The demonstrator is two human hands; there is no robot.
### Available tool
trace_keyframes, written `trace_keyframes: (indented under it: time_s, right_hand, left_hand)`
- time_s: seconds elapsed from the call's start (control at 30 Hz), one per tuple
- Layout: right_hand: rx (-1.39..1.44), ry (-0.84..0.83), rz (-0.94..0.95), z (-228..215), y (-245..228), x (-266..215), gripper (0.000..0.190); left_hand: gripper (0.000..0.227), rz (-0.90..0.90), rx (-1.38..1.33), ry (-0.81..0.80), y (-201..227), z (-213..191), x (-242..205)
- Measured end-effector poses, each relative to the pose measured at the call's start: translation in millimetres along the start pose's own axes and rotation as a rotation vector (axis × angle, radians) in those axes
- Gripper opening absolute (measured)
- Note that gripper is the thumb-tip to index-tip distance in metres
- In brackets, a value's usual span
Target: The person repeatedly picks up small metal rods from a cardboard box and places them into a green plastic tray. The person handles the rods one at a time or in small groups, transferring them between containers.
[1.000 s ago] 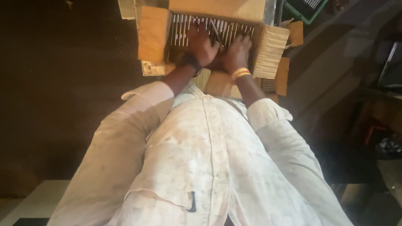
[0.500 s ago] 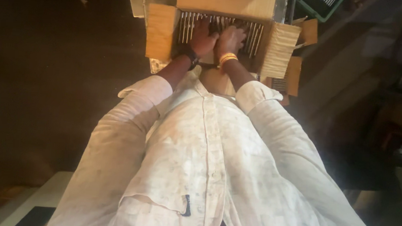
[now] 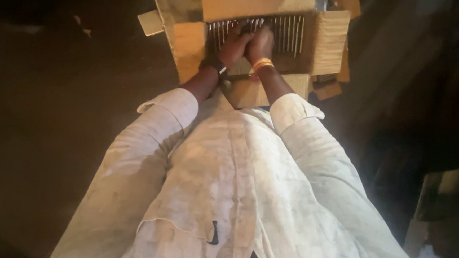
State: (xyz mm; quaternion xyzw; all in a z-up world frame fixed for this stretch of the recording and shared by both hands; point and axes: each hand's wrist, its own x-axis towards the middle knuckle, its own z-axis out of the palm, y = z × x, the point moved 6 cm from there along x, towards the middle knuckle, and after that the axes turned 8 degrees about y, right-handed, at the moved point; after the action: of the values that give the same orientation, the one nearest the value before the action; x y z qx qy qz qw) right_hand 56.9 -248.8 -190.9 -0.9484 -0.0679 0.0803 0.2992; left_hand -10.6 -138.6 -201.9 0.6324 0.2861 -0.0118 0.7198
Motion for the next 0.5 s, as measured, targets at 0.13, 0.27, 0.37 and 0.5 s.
trace_keyframes:
  time_s: [0.13, 0.27, 0.37, 0.5]
  right_hand:
    - [0.014, -0.025, -0.090, -33.5, -3.5, -12.3, 0.029]
    - [0.066, 0.062, -0.271, -81.1, -55.5, -41.7, 0.039]
    - [0.153, -0.055, 0.010, -89.3, -91.4, -62.8, 0.037]
    - [0.318, 0.015, -0.167, -126.0, -176.3, -70.0, 0.045]
  left_hand:
    - [0.072, -0.141, -0.089, -0.111, 20.2, 0.6, -11.6]
    - [0.054, -0.393, -0.412, -0.184, 58.4, -1.9, -32.1]
    - [0.042, -0.488, -0.754, -0.254, 83.5, 1.9, -53.0]
    - [0.020, -0.371, -1.041, -0.333, 124.6, -24.1, -51.8]
